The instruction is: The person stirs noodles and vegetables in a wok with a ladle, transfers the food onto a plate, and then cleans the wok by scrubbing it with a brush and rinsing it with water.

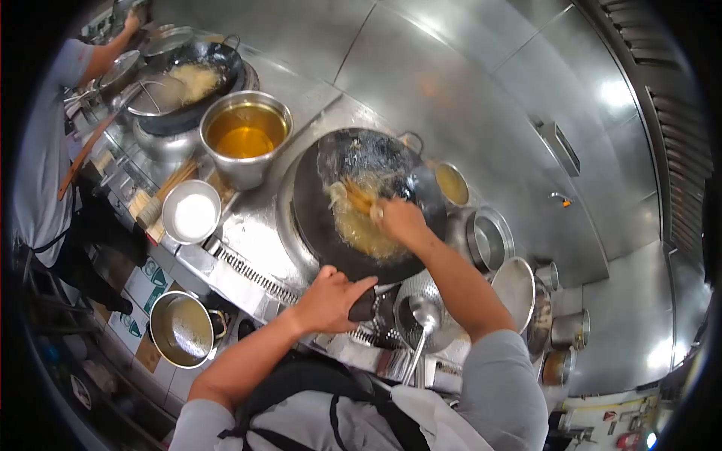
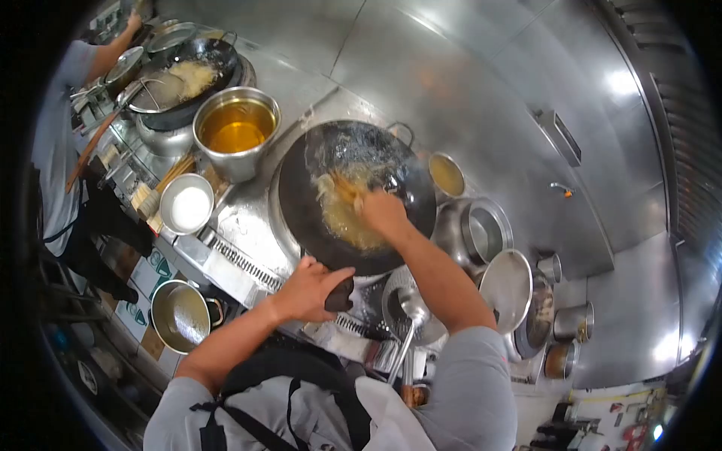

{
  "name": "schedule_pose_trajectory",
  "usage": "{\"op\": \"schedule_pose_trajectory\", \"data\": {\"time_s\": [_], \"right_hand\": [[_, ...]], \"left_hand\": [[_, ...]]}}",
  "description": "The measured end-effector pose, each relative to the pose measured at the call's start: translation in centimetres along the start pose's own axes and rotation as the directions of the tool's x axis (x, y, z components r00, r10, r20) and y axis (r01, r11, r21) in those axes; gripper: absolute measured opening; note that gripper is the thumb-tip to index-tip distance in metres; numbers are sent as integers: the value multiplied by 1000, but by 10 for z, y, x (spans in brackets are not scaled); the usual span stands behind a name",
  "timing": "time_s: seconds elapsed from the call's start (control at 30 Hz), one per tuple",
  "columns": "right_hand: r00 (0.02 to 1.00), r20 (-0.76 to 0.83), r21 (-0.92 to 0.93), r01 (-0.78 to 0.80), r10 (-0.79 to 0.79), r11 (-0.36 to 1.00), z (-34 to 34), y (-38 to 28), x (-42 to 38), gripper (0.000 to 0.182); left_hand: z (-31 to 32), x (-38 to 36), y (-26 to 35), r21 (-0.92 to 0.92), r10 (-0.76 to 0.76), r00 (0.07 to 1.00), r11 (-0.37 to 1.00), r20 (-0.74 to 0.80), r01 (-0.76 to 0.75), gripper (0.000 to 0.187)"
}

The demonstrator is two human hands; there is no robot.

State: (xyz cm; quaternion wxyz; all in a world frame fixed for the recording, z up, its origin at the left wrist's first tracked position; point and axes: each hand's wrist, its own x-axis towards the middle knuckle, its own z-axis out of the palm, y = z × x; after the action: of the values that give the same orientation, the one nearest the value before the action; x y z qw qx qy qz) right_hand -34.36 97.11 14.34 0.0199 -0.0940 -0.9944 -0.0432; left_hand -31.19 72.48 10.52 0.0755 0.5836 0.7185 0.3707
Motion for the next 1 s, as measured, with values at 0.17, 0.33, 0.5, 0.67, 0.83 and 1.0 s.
{"op": "schedule_pose_trajectory", "data": {"time_s": [0.17,0.33,0.5,0.67,0.83,1.0], "right_hand": [[968,185,94,-187,168,978,0,1,44,36],[940,-333,195,-3,69,981,57,-12,-23,34],[956,-189,247,-177,227,953,29,-11,50,36],[995,-24,547,-71,100,834,32,-50,-39,45],[924,292,416,111,-248,903,-26,49,-91,49],[973,223,384,-142,58,912,2,13,67,41]], "left_hand": [[6,2,9,36,20,994,999,-104,-17,82],[4,-3,6,52,27,996,998,-90,-22,83],[7,0,8,21,22,995,1000,-93,-20,83],[8,-2,-1,34,63,993,998,-99,-60,81],[7,-5,2,65,35,999,997,-34,-32,84],[6,-3,5,44,39,999,998,-31,-37,86]]}}
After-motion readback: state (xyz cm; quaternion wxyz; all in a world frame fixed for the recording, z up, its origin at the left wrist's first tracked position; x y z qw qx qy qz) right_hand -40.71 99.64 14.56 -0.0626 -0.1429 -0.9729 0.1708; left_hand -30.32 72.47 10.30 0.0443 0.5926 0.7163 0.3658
